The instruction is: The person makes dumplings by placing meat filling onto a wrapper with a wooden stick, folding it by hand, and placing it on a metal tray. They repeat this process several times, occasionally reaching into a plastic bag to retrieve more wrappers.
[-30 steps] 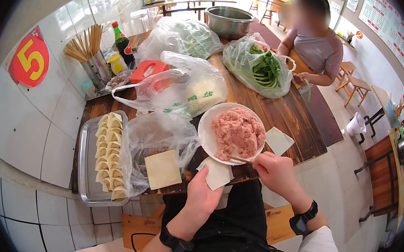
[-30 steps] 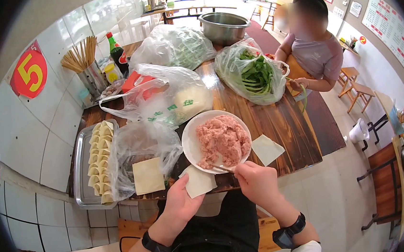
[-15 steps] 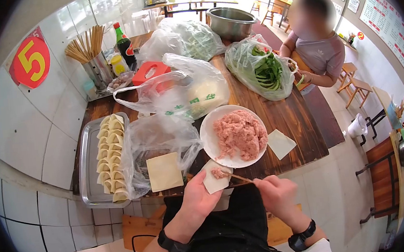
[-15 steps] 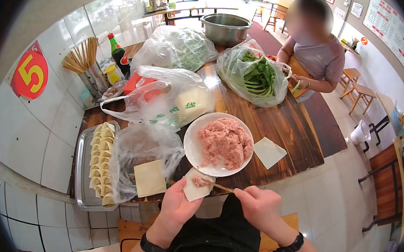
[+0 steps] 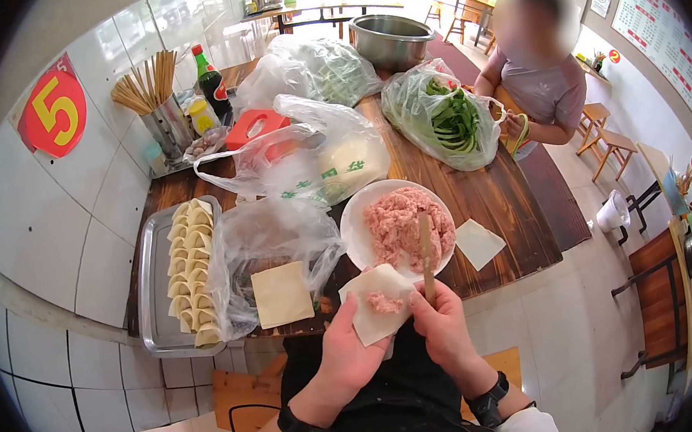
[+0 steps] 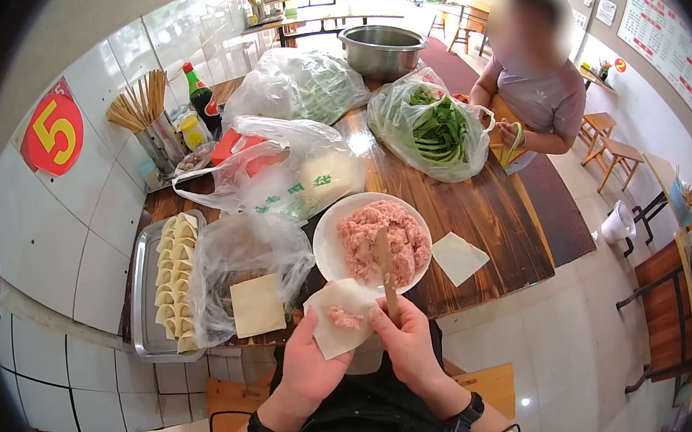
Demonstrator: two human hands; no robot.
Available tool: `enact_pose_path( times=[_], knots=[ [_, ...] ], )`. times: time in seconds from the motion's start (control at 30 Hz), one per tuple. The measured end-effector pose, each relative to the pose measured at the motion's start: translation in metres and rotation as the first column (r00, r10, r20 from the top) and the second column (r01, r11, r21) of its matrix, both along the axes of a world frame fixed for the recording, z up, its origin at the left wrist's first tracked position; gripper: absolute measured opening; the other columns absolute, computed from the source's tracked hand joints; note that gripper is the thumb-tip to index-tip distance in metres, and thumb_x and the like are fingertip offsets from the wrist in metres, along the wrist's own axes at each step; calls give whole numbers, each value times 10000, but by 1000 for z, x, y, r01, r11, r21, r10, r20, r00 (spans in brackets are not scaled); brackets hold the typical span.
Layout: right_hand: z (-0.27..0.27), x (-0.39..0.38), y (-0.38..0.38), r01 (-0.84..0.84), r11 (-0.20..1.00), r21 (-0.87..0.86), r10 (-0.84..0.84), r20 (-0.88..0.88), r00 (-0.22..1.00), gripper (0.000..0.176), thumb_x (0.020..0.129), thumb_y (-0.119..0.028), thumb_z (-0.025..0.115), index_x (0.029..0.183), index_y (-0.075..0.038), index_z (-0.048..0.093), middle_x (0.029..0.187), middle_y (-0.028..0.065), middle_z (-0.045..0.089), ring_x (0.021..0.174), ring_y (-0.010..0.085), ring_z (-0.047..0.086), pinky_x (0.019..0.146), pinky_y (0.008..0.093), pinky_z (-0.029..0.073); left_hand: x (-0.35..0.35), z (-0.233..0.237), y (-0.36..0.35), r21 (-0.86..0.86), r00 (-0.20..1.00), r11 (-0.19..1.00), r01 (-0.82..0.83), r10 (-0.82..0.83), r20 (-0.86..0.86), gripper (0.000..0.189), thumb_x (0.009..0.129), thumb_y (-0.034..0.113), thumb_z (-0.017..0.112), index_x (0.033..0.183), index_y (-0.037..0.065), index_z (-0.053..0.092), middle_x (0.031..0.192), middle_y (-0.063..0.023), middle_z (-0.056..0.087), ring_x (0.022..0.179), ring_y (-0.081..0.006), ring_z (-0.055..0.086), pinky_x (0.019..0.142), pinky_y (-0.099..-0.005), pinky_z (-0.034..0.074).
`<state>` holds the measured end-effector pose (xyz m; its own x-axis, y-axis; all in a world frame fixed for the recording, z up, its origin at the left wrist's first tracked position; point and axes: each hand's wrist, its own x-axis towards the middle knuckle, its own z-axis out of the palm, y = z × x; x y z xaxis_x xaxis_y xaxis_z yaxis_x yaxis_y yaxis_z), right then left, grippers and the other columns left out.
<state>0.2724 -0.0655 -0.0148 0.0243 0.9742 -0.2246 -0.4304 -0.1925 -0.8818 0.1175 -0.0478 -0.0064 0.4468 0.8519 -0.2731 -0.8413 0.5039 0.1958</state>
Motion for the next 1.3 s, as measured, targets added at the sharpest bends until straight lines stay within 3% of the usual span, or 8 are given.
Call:
enact_pose_path(
  times=[0.2,0.27,0.4,0.77,0.93,1.2,1.27,1.3],
  knots=[
    [1,-14,5,237,941,241,-298,262,918,83,897,-55,691,968,-23,665,742,-32,552,569,40,462,471,199,350,6,-10,-1,130,976,991,-43,70,-206,448,1050,257,379,1457,69,377,1420,-113,495,1335,-261,459,1149,-436,331],
    [19,-19,1,7,837,547,-443,669,597,82,851,-50,731,923,-29,698,744,3,586,614,71,537,503,229,424,8,-13,-1,130,970,991,-42,72,-234,454,1055,268,364,1461,65,368,1434,-112,482,1349,-257,441,1156,-429,320],
    [16,-36,0,-254,749,612,-544,786,292,229,723,-59,784,944,-84,728,800,54,643,637,189,644,547,289,508,12,-12,-1,197,973,979,-47,90,-214,492,1072,326,302,1475,45,334,1490,-112,421,1397,-248,372,1180,-410,277],
    [35,1,-7,-207,806,554,-417,781,465,254,795,-157,762,1044,-121,730,814,44,636,617,215,631,556,309,507,-2,-7,0,162,962,981,-107,143,-233,395,1051,138,398,1424,9,385,1437,-153,479,1322,-258,480,1137,-403,378],
    [37,23,1,-332,803,496,-512,858,43,170,786,-181,770,937,-113,735,783,30,635,609,231,630,534,336,487,-2,-7,-1,137,954,990,-33,72,-292,392,1042,123,414,1416,6,403,1411,-156,507,1313,-263,490,1138,-416,373],
    [27,33,4,-113,916,386,-366,916,164,122,868,-199,722,876,-79,704,725,17,629,588,181,616,547,306,475,-2,-5,0,140,932,990,7,44,-361,394,1045,132,413,1419,10,412,1411,-141,515,1313,-260,497,1143,-416,361],
    [3,21,-1,-55,979,197,-80,613,786,138,919,-173,675,960,-42,660,787,-7,624,702,74,580,622,259,467,2,-9,1,134,957,989,-64,99,-274,403,1051,147,397,1433,17,396,1425,-133,503,1341,-244,466,1140,-422,360],
    [-8,10,-4,-78,987,140,-4,507,862,159,924,-166,666,996,-27,632,831,-8,611,760,56,550,655,245,456,4,-9,0,129,957,990,-57,91,-274,403,1051,147,397,1433,17,396,1425,-133,503,1341,-244,466,1140,-422,360]
  ],
)
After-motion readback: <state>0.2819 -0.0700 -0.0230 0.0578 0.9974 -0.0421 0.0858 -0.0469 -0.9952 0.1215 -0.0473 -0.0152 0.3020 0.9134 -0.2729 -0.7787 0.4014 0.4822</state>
